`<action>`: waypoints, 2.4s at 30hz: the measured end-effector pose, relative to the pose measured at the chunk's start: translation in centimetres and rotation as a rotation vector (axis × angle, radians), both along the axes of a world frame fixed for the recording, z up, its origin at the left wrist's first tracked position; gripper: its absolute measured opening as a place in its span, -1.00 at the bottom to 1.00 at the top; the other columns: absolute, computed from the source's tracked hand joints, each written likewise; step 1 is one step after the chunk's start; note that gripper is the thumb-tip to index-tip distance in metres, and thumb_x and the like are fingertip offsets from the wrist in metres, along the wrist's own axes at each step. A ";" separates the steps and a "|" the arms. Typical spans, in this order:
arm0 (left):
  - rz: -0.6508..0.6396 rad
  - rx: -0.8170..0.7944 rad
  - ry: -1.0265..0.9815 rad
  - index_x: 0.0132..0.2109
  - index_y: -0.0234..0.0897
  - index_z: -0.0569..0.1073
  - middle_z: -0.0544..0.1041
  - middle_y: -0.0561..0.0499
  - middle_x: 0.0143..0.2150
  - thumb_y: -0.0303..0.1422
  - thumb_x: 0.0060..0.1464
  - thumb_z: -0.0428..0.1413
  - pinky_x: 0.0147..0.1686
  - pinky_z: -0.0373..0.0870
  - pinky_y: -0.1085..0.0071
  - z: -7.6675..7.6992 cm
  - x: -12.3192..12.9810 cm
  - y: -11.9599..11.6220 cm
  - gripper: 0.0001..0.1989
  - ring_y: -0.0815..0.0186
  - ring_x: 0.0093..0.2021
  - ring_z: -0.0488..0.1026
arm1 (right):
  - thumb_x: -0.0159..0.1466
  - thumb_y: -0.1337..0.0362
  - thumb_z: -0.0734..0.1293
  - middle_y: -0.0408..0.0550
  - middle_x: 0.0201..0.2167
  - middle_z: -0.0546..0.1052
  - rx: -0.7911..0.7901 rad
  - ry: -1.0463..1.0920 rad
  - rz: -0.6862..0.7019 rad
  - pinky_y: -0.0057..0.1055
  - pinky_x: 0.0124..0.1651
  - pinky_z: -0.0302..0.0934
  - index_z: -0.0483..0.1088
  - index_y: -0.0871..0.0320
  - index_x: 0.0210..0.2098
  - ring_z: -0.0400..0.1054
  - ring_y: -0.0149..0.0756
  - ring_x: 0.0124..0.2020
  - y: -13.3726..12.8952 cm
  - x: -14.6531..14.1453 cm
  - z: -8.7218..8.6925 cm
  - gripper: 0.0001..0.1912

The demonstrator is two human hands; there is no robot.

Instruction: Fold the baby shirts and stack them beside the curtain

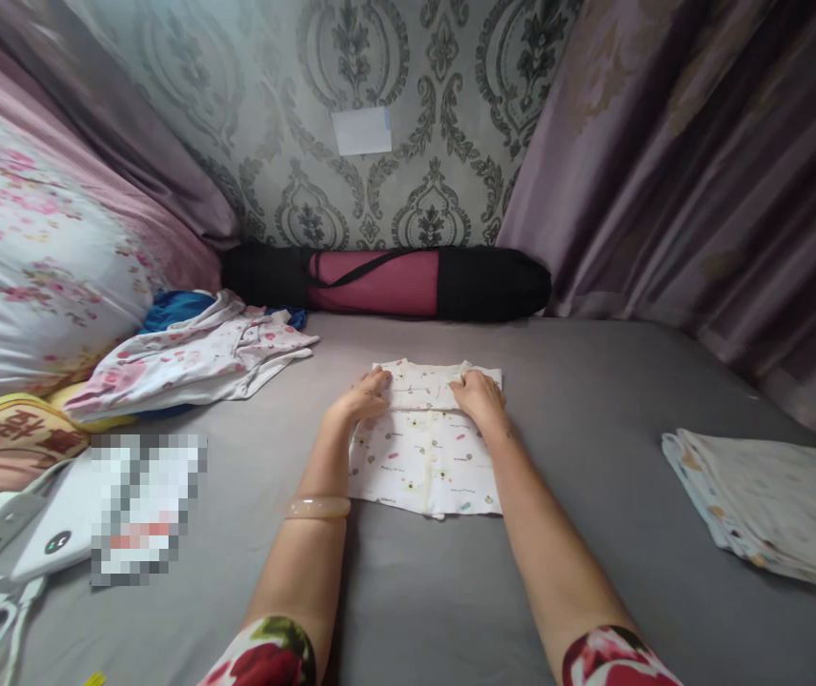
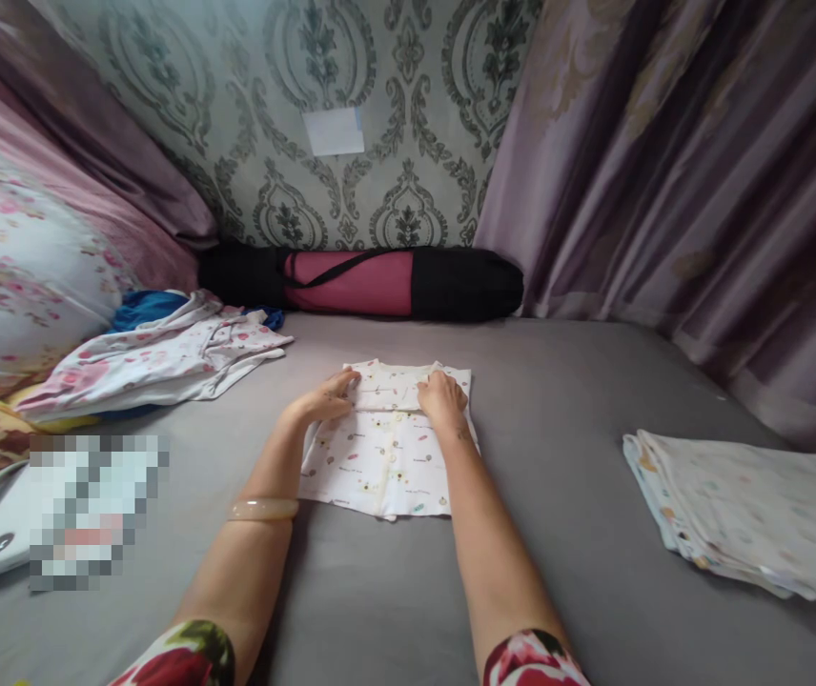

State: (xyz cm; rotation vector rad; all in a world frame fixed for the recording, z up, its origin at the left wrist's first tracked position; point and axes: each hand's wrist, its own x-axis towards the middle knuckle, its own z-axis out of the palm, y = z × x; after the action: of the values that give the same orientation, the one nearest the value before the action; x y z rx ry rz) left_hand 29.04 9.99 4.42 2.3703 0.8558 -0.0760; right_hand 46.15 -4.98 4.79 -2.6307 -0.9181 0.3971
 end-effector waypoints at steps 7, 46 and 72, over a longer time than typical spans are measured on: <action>-0.017 0.066 0.083 0.32 -0.25 0.13 -0.05 -0.17 0.45 -0.52 -0.13 0.00 0.31 0.01 0.18 0.7 -0.1 -0.2 -0.22 0.09 0.42 -0.10 | 0.34 0.23 0.21 0.22 -0.03 0.49 -0.063 -0.062 -0.036 -0.22 0.00 0.23 0.45 0.22 -0.04 0.39 -0.02 0.02 -0.2 -0.7 0.8 -0.70; 0.132 0.374 -0.206 0.22 -0.43 0.28 0.24 -0.31 0.31 -0.30 0.30 -0.18 0.28 0.09 0.11 -4.0 3.2 -2.0 -0.54 0.04 0.35 0.12 | 0.40 0.22 0.06 0.17 0.34 0.15 0.133 -0.219 0.260 -0.26 0.34 -0.18 0.14 0.39 0.30 -0.06 -0.12 0.36 1.1 -2.7 -3.1 -0.45; 0.275 0.211 -0.167 0.18 -0.33 0.38 0.47 -0.16 0.15 -0.58 0.03 -0.06 0.13 0.29 0.34 -0.9 0.6 -0.1 -0.46 0.18 0.14 0.40 | 0.26 0.34 0.21 -0.13 -0.41 0.53 0.290 0.173 0.032 -0.47 -0.26 0.26 0.31 0.11 0.03 0.45 -0.35 -0.44 -0.3 0.6 -0.2 -0.66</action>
State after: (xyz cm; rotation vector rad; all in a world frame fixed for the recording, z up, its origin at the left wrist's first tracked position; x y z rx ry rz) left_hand 29.60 9.84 3.51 2.3822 1.1444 0.3333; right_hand 46.78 -5.26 4.61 -2.2834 -0.8893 0.4544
